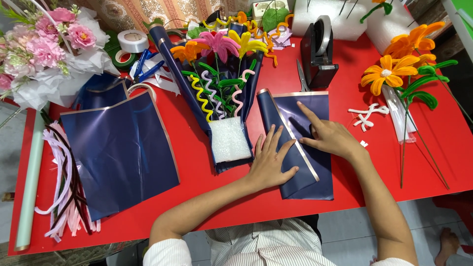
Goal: The person wraps a bouquet of artificial flowers in blue wrapping paper on a red table. They fold the paper around the stems and secure it with a stapler, then adjust the arrangement and add a second layer of paper.
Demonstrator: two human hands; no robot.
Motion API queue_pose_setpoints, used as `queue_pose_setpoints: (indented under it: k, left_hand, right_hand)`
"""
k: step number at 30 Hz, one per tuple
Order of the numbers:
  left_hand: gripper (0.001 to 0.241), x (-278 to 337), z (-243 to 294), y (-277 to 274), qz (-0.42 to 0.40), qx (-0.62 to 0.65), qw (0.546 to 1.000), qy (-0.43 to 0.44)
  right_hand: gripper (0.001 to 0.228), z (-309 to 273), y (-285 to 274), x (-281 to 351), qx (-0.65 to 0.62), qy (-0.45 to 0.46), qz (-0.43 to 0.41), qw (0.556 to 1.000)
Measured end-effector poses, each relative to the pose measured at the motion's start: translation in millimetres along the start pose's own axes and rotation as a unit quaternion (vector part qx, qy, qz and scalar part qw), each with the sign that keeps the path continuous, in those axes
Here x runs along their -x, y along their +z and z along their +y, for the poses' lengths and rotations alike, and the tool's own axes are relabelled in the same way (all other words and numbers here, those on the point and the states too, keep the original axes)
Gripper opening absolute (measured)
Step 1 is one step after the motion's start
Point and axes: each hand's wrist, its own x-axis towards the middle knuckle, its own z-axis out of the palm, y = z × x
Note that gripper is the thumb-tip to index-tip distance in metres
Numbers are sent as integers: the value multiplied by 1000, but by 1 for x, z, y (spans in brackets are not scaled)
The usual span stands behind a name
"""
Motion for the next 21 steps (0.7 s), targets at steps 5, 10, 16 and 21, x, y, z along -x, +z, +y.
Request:
queue_pose_setpoints:
  k: [5, 10, 16, 21]
  left_hand:
    - [72, 0, 0, 0, 0, 3, 1000, -2]
    - [72, 0, 2, -3, 0, -5, 1000, -3]
    - [74, 0, 0, -2, 0, 4, 1000, -8]
    - [73, 0, 0, -2, -2, 7, 1000, -7]
  right_hand:
    - [100, 6, 2, -1, -17, 3, -2, 1000]
    - [101, -2, 2, -1, 33, -1, 10, 999]
    - [98, 9, 7, -6, -5, 3, 8, 1000]
    - [99, 6, 5, -4, -15, 2, 14, 1000]
